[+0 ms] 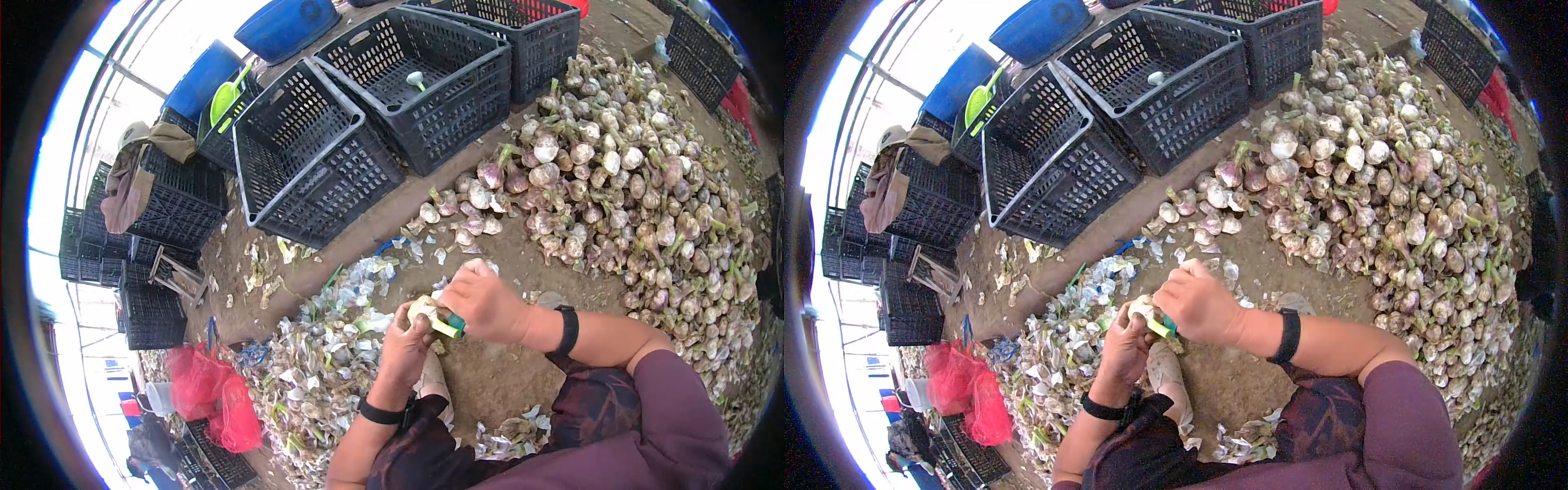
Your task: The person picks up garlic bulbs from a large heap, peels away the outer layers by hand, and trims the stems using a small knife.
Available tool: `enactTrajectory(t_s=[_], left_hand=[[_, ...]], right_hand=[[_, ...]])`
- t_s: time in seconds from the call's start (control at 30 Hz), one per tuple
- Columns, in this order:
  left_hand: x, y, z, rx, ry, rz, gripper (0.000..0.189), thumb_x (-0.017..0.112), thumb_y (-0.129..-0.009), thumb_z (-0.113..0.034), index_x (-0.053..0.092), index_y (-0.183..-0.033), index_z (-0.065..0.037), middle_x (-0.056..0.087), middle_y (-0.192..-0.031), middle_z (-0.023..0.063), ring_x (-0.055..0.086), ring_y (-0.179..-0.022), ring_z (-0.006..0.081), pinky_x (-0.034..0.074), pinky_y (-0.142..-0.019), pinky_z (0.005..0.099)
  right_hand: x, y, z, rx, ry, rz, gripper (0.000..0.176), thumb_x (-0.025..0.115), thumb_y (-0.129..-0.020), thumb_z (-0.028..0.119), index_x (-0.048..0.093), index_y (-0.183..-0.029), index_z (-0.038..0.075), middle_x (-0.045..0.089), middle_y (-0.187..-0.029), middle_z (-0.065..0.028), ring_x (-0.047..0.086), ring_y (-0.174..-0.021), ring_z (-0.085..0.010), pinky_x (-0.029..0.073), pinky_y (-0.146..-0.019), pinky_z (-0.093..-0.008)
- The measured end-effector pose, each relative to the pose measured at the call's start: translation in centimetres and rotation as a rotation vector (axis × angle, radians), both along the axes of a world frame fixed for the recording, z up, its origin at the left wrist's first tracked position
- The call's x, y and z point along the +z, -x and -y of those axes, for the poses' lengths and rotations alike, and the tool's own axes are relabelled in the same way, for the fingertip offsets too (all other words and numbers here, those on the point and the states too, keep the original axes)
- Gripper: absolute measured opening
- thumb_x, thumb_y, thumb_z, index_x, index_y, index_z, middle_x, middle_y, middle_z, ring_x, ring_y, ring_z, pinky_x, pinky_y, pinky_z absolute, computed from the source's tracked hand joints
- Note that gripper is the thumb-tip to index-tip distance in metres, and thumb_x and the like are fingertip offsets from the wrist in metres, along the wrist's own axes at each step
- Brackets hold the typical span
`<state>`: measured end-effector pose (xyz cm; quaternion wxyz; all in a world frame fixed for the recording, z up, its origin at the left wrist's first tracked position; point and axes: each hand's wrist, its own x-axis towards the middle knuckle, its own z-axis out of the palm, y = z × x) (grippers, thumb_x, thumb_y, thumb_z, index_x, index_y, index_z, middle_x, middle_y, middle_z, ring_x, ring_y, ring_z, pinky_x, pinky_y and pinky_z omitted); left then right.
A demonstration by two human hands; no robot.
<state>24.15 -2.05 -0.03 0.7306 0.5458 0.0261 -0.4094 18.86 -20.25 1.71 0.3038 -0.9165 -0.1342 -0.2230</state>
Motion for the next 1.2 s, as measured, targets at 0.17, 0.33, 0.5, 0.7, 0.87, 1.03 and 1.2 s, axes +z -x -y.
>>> enactTrajectory(t_s=[0.17,0.33,0.5,0.7,0.87,1.03,1.2], left_hand=[[0.8,-0.3,0.0,-0.002,-0.037,-0.059,0.042,0.066,-0.083,-0.024,0.047,-0.114,-0.002,0.059,-0.102,0.0049,0.057,-0.089,0.0132,0.047,-0.071,0.0248],[1.7,-1.2,-0.1,-0.142,-0.16,-0.091,0.036,0.064,-0.084,-0.021,0.051,-0.111,-0.001,0.061,-0.096,0.0051,0.054,-0.075,0.0096,0.043,-0.062,0.0219],[2.3,-1.6,0.0,-0.212,-0.226,-0.116,0.033,0.062,-0.084,-0.021,0.053,-0.108,-0.001,0.061,-0.092,0.004,0.053,-0.073,0.0088,0.042,-0.06,0.0214],[1.4,-1.5,0.0,-0.196,-0.132,-0.196,0.035,0.058,-0.087,-0.027,0.052,-0.111,-0.002,0.059,-0.094,0.0049,0.055,-0.077,0.0113,0.044,-0.06,0.0235],[3.2,-0.3,1.6,-0.019,-0.142,0.081,0.046,0.066,-0.081,-0.018,0.044,-0.117,0.0,0.055,-0.107,0.0089,0.056,-0.097,0.0161,0.048,-0.08,0.0307],[2.0,-0.5,1.0,-0.041,-0.116,0.236,0.055,0.07,-0.073,-0.011,0.043,-0.119,0.001,0.055,-0.109,0.0087,0.055,-0.1,0.0169,0.045,-0.085,0.0289],[1.9,-0.6,0.7,-0.019,0.063,-0.021,0.059,0.068,-0.071,-0.008,0.043,-0.123,0.002,0.056,-0.111,0.0086,0.056,-0.101,0.019,0.046,-0.087,0.0304]], right_hand=[[-0.2,-0.1,-0.1,-0.005,0.064,0.034,0.008,0.053,-0.073,0.015,0.053,-0.079,0.009,0.052,-0.072,-0.0026,0.051,-0.078,-0.0194,0.037,-0.077,-0.0369],[-0.7,0.2,-0.1,-0.002,0.125,0.026,0.008,0.053,-0.074,0.015,0.052,-0.079,0.009,0.051,-0.073,-0.003,0.051,-0.079,-0.0192,0.037,-0.08,-0.038],[-1.0,0.2,-0.2,-0.008,0.114,0.02,0.01,0.054,-0.072,0.016,0.053,-0.079,0.009,0.052,-0.074,-0.0032,0.052,-0.079,-0.0197,0.037,-0.081,-0.0386],[-1.0,0.1,0.0,-0.035,-0.189,-0.141,0.016,0.059,-0.068,0.01,0.054,-0.082,0.007,0.057,-0.074,-0.0089,0.057,-0.076,-0.0275,0.041,-0.075,-0.0386],[-1.4,0.2,0.5,-0.087,-0.497,-0.391,0.024,0.062,-0.065,0.006,0.054,-0.088,0.004,0.061,-0.077,-0.0155,0.06,-0.074,-0.0353,0.046,-0.064,-0.041],[-0.8,0.7,0.4,-0.068,-0.437,-0.287,0.024,0.06,-0.064,0.001,0.05,-0.085,0.004,0.059,-0.075,-0.0158,0.058,-0.072,-0.0368,0.046,-0.062,-0.0417],[-0.7,0.6,0.1,-0.114,-0.485,-0.274,0.024,0.059,-0.063,-0.001,0.046,-0.082,0.004,0.056,-0.073,-0.016,0.057,-0.072,-0.0361,0.045,-0.061,-0.042]])
